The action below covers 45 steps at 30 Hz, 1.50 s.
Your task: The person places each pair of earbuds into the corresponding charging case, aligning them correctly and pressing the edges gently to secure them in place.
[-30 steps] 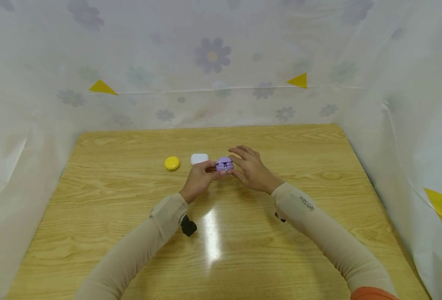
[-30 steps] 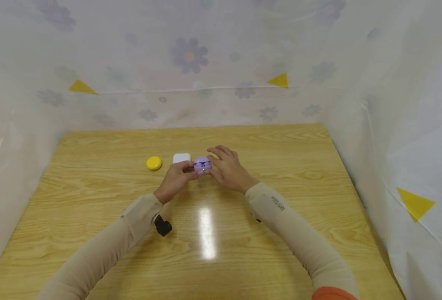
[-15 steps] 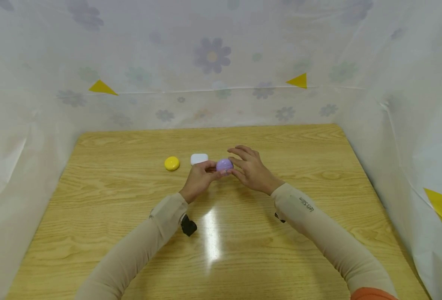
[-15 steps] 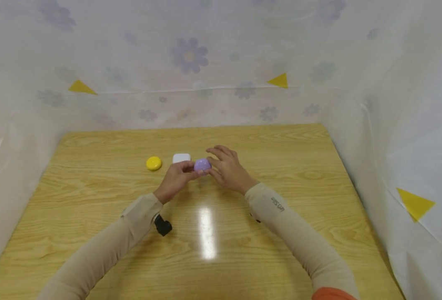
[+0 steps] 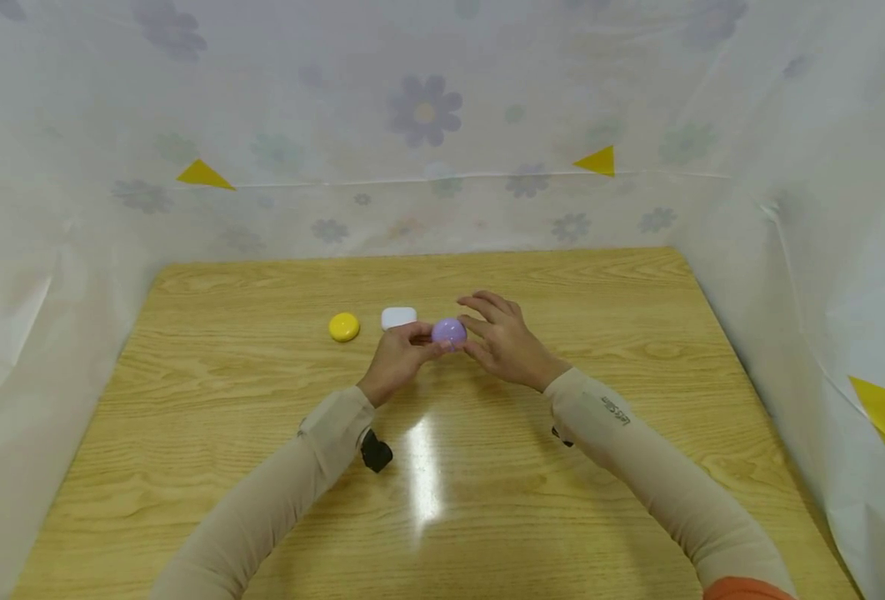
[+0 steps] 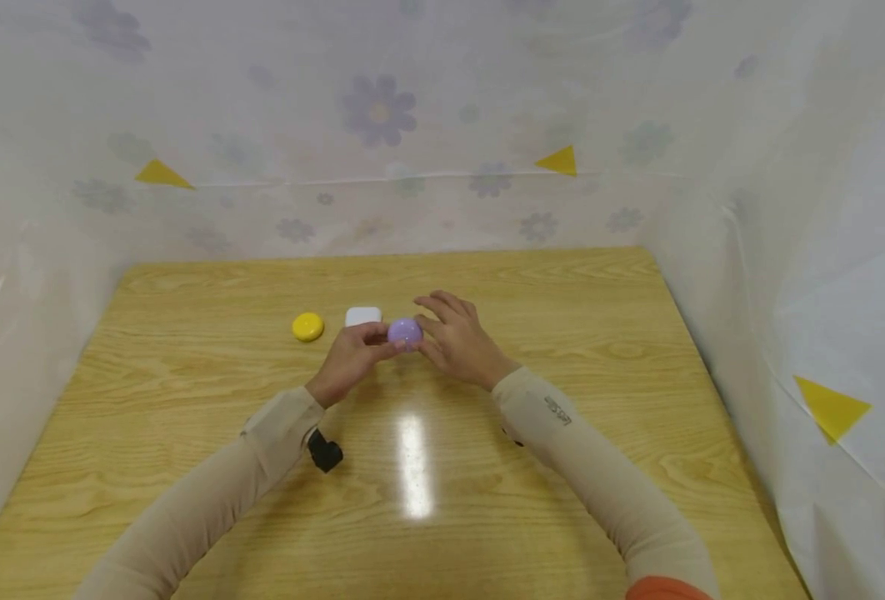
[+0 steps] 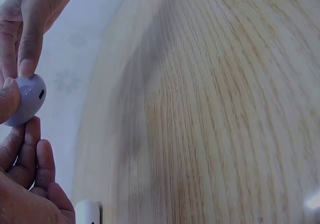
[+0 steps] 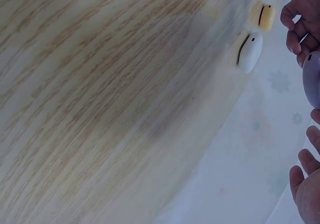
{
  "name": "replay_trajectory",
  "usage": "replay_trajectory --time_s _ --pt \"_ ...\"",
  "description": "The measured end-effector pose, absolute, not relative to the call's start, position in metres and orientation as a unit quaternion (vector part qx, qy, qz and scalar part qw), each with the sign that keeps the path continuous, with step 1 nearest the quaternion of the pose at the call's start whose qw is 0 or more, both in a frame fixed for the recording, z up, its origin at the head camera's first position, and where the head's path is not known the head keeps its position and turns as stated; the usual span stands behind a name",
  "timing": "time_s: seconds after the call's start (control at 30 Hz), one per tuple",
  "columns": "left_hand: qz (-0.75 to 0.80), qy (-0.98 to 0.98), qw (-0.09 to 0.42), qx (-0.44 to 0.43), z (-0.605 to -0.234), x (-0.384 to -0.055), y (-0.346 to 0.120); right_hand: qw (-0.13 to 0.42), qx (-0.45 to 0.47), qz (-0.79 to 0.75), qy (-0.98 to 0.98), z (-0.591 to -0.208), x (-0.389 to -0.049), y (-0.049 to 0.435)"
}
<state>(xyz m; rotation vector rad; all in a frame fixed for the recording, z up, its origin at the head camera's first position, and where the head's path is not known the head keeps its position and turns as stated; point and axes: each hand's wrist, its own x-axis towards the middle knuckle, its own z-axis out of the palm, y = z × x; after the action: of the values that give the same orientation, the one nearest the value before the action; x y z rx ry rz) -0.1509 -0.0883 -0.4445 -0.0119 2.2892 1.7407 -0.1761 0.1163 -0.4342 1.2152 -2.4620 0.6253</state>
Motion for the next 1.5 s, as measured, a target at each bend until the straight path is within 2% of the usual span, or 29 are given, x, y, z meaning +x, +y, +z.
replay_trajectory --time_s 0.13,0.37,0.63,1.23,1.37,1.5 --pt "0.603 0.788 0.128 -0.006 -0.4428 -0.1504 -0.0898 0.178 0.433 0.212 -0.858 -0.436 -0.1755 0.1177" --pt "0.604 0.787 0.126 0.0 -0.4416 -0.1498 -0.0878 0.17 0.442 0.199 -0.858 -0.4397 -0.1747 0.1138" --pt "0.608 0.785 0.121 0.01 -0.4397 -0.149 -0.0868 0.203 0.434 0.205 -0.854 -0.4399 -0.1749 0.1116" --pt "0.599 0.792 0.117 0.011 -0.4395 -0.1485 -0.0861 0.208 0.441 0.187 -0.853 -0.4389 -0.1755 0.1096" --pt "0.547 0.832 0.079 0.051 -0.4387 -0.1475 -0.0884 0.209 0.443 0.193 -0.85 -0.4377 -0.1763 0.1097" --pt "0.45 0.885 -0.007 0.119 -0.4393 -0.1472 -0.0919 0.201 0.437 0.199 -0.854 -0.4362 -0.1788 0.1108"
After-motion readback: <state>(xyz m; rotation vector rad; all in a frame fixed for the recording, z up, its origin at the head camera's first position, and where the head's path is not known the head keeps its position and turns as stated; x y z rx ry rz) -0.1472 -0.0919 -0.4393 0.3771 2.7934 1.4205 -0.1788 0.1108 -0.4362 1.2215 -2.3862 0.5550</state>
